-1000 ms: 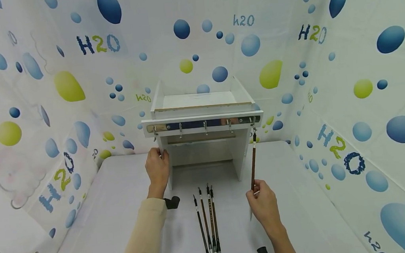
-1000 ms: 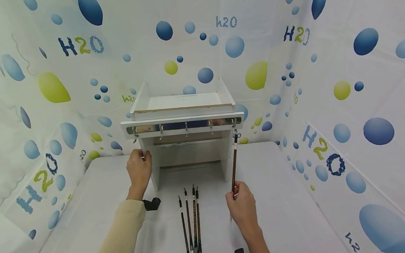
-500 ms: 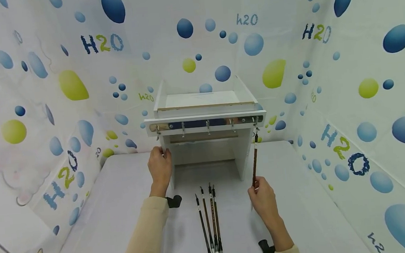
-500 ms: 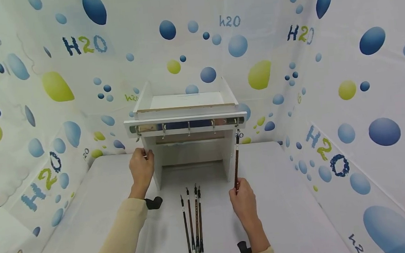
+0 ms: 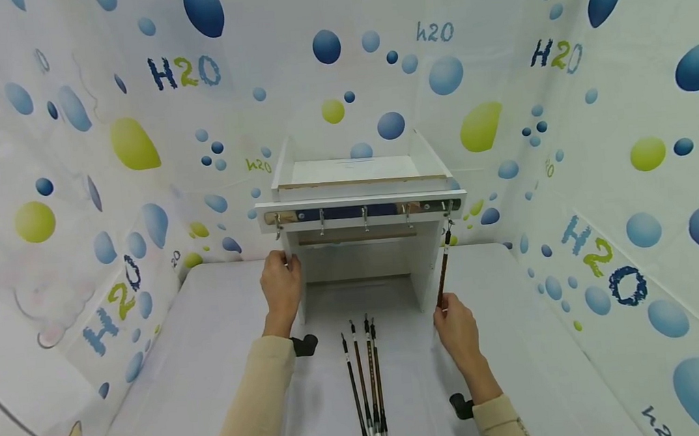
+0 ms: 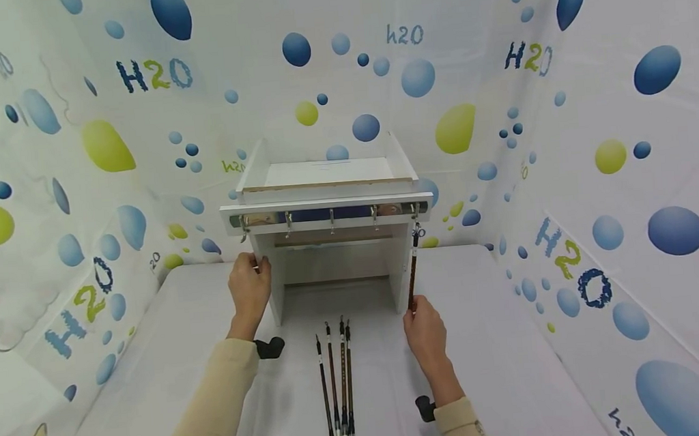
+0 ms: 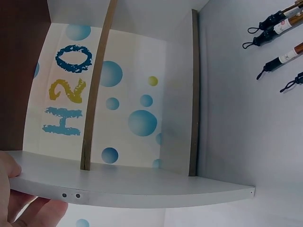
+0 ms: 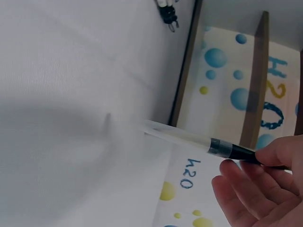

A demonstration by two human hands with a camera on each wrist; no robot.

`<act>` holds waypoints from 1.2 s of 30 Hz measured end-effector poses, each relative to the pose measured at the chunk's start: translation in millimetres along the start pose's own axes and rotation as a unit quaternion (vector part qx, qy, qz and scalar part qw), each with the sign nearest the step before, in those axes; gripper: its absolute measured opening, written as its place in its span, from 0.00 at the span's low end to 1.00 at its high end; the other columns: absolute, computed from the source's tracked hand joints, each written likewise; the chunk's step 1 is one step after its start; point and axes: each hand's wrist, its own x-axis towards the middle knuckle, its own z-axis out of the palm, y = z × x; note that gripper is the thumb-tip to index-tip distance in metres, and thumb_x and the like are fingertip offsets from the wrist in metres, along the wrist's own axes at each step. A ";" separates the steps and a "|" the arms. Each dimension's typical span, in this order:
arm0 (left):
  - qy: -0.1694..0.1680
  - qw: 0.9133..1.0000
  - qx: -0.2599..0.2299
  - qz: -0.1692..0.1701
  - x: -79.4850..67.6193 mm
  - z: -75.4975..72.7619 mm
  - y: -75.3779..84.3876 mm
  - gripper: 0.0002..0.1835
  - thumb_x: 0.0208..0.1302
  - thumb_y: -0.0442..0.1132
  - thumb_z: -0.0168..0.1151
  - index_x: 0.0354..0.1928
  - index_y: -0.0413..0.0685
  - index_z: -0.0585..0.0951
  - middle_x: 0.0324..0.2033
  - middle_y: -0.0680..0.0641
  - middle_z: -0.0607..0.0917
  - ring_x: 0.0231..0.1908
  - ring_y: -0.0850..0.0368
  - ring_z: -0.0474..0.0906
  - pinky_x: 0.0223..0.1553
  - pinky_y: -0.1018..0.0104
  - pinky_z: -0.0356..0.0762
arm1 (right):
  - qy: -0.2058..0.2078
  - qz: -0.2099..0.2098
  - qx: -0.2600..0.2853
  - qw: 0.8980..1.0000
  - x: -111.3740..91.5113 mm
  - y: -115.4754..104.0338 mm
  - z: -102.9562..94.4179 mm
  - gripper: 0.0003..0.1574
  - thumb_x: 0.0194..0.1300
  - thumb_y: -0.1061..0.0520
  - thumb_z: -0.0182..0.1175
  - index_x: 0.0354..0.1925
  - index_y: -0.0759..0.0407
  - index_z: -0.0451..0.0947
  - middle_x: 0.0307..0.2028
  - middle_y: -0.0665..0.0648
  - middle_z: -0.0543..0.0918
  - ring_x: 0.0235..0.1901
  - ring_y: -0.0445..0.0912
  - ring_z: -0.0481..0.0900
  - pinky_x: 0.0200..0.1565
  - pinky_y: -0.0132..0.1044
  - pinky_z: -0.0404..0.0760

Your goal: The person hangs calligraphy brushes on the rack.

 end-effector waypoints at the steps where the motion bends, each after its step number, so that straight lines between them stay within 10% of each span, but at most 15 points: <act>1: -0.001 1.000 -0.001 -0.002 -0.3 -0.1 0.2 0.09 0.66 0.34 0.62 0.38 0.31 0.78 0.35 0.32 0.84 0.36 0.35 0.84 0.38 0.41 0.80 | 0.000 -0.002 -0.002 1.000 2.2 1.6 1.2 0.16 0.64 0.65 0.59 0.49 0.72 0.77 0.37 0.67 0.87 0.33 0.55 0.87 0.28 0.44 0.82; 36: -0.020 1.000 -0.002 -0.013 1.4 -3.5 3.5 0.10 0.67 0.35 0.60 0.39 0.31 0.78 0.35 0.32 0.83 0.37 0.35 0.85 0.38 0.41 0.80 | -0.015 0.018 -0.030 0.999 32.5 10.9 10.9 0.17 0.66 0.59 0.58 0.52 0.66 0.75 0.44 0.64 0.87 0.36 0.55 0.87 0.29 0.46 0.81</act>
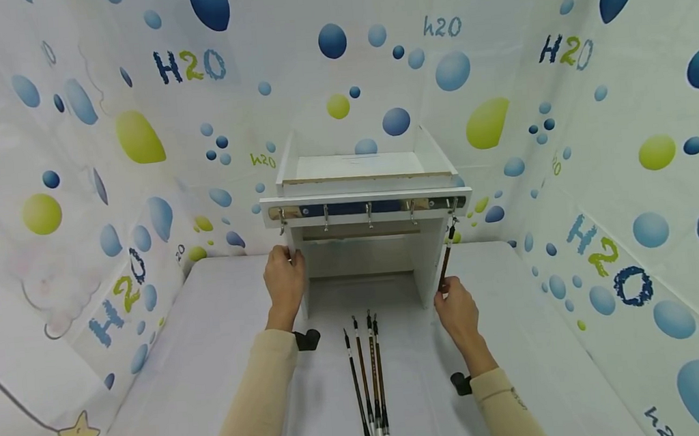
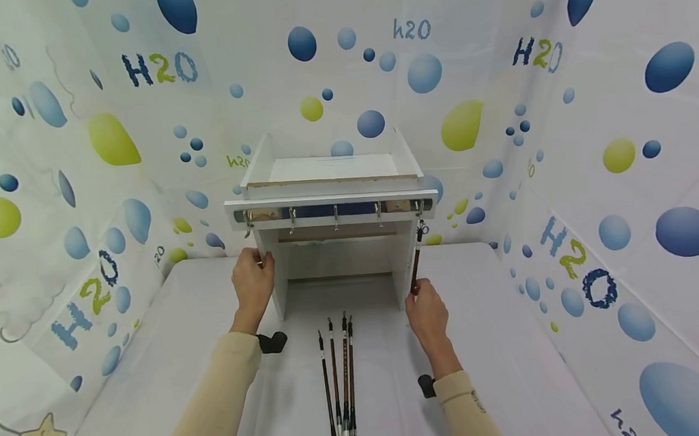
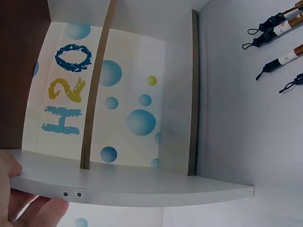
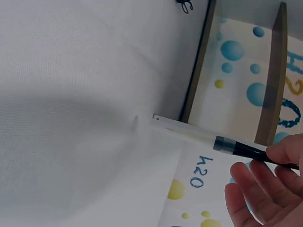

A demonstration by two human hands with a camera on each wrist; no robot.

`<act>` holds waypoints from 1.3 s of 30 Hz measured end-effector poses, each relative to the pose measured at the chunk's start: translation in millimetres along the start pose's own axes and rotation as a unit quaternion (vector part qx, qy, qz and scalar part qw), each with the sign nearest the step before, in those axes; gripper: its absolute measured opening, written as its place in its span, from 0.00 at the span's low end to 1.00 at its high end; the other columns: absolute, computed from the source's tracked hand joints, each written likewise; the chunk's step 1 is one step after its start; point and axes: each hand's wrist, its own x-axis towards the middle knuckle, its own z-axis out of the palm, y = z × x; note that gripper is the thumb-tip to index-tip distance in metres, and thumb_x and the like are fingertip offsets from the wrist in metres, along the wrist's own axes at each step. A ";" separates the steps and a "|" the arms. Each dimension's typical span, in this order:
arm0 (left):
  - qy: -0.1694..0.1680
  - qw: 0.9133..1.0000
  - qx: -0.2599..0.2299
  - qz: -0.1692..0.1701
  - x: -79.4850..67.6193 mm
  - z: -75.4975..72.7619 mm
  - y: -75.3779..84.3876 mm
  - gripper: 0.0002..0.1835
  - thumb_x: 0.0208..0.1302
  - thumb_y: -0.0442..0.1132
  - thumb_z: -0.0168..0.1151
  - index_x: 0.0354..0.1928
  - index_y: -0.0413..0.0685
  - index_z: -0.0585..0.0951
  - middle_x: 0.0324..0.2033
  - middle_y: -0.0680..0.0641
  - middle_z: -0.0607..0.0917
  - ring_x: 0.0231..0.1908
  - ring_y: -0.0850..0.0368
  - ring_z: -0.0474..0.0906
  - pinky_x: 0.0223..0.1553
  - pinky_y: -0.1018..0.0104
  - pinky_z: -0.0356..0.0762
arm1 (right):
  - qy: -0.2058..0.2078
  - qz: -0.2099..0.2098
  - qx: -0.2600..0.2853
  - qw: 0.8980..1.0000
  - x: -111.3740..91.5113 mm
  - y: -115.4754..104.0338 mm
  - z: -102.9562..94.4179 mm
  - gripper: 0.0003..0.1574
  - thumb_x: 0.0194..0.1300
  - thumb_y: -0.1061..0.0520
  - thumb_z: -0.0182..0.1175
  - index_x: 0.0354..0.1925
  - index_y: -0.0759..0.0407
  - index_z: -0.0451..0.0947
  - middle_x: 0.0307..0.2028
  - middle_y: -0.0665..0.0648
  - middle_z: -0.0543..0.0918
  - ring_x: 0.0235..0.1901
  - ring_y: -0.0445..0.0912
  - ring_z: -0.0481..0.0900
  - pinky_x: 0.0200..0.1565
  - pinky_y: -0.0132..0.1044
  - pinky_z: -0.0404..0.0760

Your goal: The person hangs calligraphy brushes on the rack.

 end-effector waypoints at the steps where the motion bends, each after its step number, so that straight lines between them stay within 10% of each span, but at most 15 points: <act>1: -0.001 1.000 0.001 0.000 0.0 0.1 -0.2 0.10 0.67 0.35 0.61 0.39 0.31 0.77 0.35 0.32 0.83 0.37 0.35 0.85 0.38 0.42 0.81 | -0.001 0.001 0.003 1.000 -0.1 -0.2 -0.4 0.18 0.66 0.59 0.58 0.53 0.66 0.75 0.44 0.64 0.87 0.36 0.55 0.87 0.28 0.45 0.80; 12: 0.003 1.000 -0.004 0.005 1.1 -1.2 0.7 0.10 0.67 0.34 0.61 0.39 0.30 0.78 0.35 0.32 0.84 0.38 0.35 0.86 0.38 0.42 0.81 | 0.005 0.008 0.049 0.999 -14.7 -18.1 -7.2 0.23 0.65 0.58 0.60 0.56 0.66 0.73 0.43 0.63 0.87 0.36 0.54 0.87 0.30 0.44 0.80; 39: -0.002 1.000 -0.003 -0.005 2.3 0.1 0.6 0.10 0.67 0.35 0.61 0.39 0.31 0.78 0.36 0.33 0.84 0.38 0.35 0.84 0.38 0.41 0.79 | -0.234 0.023 0.101 0.967 -106.6 -47.3 24.4 0.36 0.62 0.59 0.65 0.62 0.77 0.67 0.33 0.59 0.81 0.17 0.41 0.79 0.22 0.34 0.75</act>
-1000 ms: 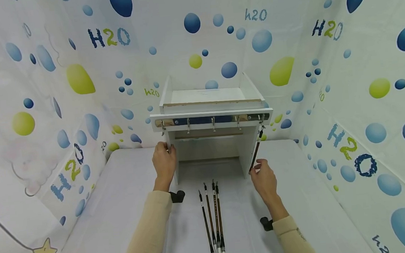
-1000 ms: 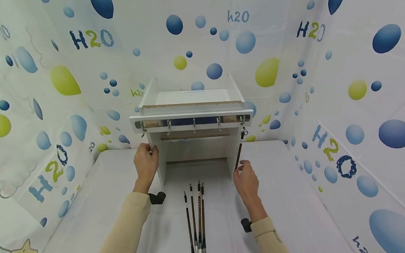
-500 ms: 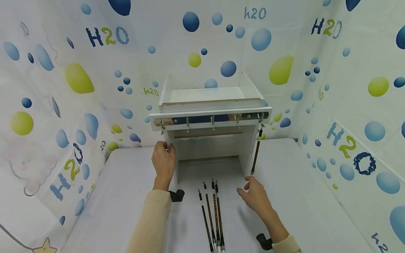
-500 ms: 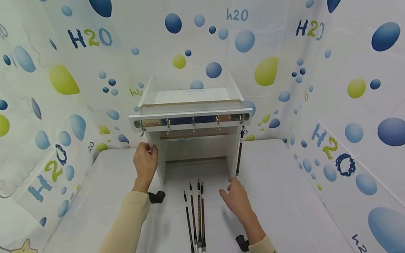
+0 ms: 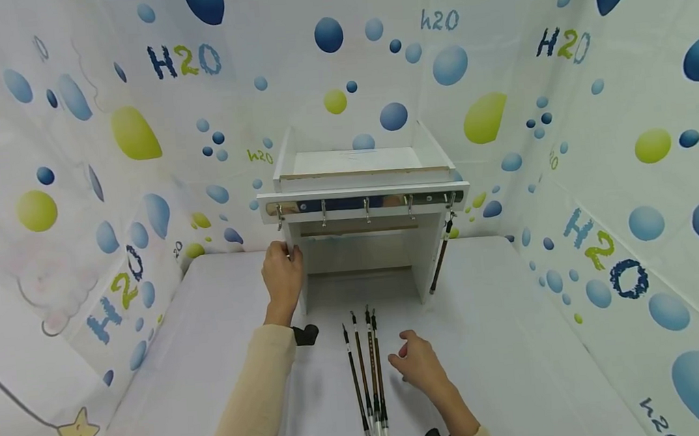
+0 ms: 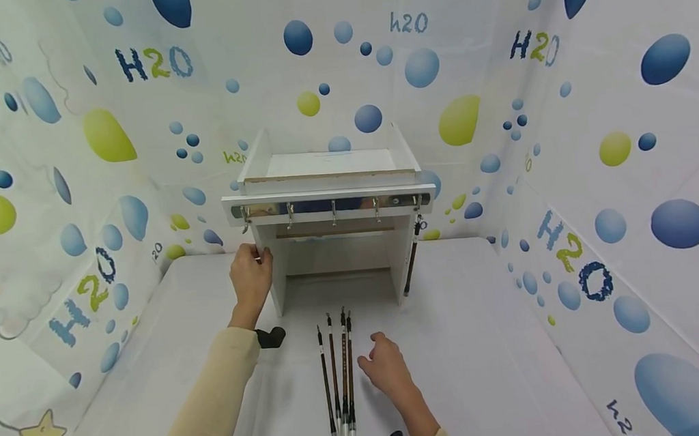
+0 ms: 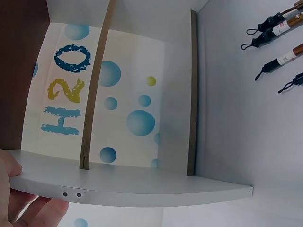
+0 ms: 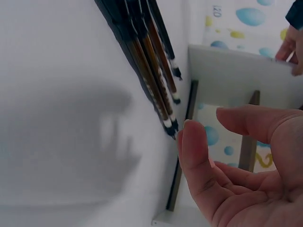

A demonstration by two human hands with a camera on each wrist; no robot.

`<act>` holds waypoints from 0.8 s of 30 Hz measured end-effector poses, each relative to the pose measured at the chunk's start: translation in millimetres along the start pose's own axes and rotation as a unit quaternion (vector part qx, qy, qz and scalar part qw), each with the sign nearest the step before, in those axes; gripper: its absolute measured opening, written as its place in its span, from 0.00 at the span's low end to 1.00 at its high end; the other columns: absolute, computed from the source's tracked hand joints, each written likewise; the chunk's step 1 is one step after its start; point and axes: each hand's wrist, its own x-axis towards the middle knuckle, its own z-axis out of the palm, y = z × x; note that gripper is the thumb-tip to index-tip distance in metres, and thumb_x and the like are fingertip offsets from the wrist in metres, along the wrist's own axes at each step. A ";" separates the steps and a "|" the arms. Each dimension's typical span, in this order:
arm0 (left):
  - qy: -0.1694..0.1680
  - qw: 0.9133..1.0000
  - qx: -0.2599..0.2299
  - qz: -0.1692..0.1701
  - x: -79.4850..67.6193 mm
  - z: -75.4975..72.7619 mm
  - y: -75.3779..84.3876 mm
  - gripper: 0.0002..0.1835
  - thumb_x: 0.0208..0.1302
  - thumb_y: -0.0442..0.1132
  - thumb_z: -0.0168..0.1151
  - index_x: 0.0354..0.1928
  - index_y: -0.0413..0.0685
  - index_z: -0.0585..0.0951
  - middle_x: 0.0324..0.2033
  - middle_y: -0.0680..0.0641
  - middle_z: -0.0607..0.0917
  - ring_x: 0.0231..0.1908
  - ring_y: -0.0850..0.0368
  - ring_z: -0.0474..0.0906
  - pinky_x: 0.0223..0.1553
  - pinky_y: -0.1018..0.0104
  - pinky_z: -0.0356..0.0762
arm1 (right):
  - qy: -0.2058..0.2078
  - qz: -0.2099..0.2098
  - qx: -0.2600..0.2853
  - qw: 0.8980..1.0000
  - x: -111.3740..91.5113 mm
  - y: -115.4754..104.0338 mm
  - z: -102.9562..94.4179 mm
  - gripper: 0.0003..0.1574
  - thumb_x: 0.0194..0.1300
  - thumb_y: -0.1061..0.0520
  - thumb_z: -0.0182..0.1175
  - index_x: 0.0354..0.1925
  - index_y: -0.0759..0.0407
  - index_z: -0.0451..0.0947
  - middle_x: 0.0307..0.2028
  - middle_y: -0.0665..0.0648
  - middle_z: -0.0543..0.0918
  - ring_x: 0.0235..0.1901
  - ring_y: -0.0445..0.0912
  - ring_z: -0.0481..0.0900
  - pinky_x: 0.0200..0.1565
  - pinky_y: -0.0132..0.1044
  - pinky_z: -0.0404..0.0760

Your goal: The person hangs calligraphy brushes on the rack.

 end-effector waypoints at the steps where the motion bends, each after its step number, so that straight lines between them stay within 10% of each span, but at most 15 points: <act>1: -0.001 1.000 -0.001 -0.001 0.1 0.2 -0.4 0.10 0.67 0.35 0.61 0.40 0.31 0.78 0.36 0.33 0.84 0.38 0.35 0.84 0.38 0.41 0.79 | -0.004 0.001 0.002 1.000 -0.5 -0.2 2.6 0.35 0.62 0.59 0.65 0.61 0.77 0.68 0.32 0.58 0.81 0.17 0.41 0.79 0.22 0.34 0.75; 24: -0.010 1.000 -0.007 -0.012 -0.4 -0.4 -1.1 0.11 0.67 0.36 0.61 0.41 0.31 0.78 0.38 0.33 0.84 0.39 0.35 0.84 0.40 0.41 0.80 | -0.045 0.025 -0.030 0.998 -6.3 5.9 44.0 0.24 0.57 0.63 0.62 0.50 0.78 0.74 0.25 0.57 0.81 0.23 0.43 0.77 0.23 0.35 0.75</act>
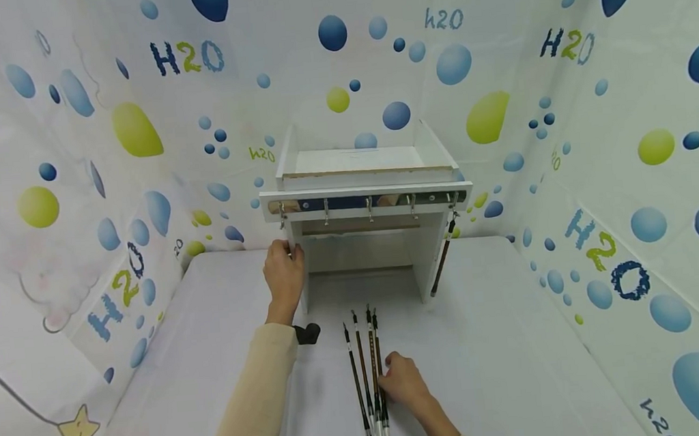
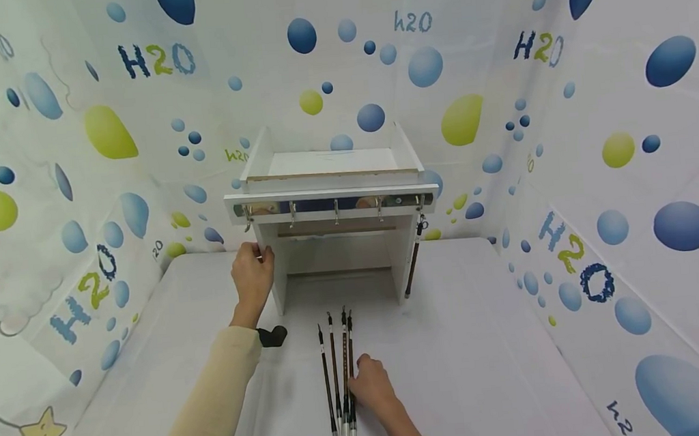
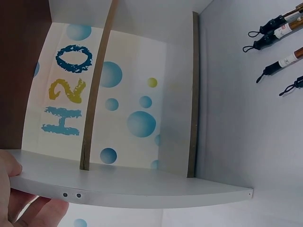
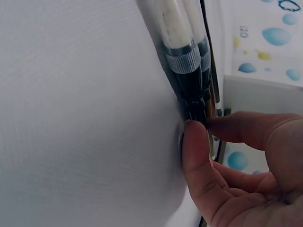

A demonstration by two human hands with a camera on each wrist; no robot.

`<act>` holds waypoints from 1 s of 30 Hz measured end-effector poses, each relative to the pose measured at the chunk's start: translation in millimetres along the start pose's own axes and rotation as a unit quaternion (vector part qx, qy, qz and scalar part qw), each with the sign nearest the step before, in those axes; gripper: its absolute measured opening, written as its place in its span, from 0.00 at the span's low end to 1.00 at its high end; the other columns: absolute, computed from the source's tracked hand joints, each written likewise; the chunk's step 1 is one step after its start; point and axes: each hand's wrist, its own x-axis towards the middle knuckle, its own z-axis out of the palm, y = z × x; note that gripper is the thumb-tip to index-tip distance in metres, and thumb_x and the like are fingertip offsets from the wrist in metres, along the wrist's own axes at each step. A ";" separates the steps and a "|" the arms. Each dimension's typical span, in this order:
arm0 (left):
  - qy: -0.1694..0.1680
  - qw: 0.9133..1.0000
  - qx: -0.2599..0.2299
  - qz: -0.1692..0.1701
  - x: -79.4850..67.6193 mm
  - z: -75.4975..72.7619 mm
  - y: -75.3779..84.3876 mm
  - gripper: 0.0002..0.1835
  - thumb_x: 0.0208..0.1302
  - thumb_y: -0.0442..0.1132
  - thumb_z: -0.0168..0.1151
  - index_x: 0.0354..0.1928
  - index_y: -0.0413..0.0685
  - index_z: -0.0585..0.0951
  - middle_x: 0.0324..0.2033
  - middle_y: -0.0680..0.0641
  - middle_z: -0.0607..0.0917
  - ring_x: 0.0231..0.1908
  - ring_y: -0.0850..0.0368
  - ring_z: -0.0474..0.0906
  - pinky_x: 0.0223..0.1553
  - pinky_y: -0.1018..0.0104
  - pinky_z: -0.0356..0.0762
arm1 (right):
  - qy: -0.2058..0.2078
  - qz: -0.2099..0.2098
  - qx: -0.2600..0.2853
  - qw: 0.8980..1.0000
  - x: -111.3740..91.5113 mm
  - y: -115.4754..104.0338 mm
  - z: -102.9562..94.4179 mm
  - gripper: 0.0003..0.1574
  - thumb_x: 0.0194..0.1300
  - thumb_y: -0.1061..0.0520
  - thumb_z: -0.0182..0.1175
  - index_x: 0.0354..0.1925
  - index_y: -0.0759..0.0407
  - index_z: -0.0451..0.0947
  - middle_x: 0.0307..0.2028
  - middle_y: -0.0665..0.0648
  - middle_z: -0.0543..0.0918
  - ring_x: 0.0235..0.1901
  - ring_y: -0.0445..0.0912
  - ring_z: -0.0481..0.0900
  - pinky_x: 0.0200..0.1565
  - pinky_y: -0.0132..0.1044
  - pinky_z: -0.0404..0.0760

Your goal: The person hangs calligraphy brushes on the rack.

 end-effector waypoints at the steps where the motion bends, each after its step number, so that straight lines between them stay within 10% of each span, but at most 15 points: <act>1: 0.000 1.000 0.000 0.000 0.0 0.0 0.1 0.11 0.67 0.36 0.61 0.41 0.31 0.78 0.38 0.33 0.84 0.39 0.35 0.84 0.40 0.41 0.80 | 0.001 -0.001 0.003 1.000 -0.2 -0.8 0.4 0.24 0.57 0.64 0.62 0.49 0.78 0.74 0.24 0.57 0.81 0.22 0.43 0.77 0.23 0.35 0.76; 30: 0.003 1.000 0.002 0.001 -1.2 -0.6 0.4 0.11 0.67 0.36 0.61 0.41 0.31 0.78 0.37 0.32 0.84 0.39 0.35 0.84 0.39 0.40 0.79 | 0.029 -0.017 -0.009 0.999 2.3 -3.2 9.9 0.22 0.53 0.64 0.65 0.45 0.79 0.77 0.21 0.56 0.82 0.16 0.40 0.76 0.21 0.33 0.75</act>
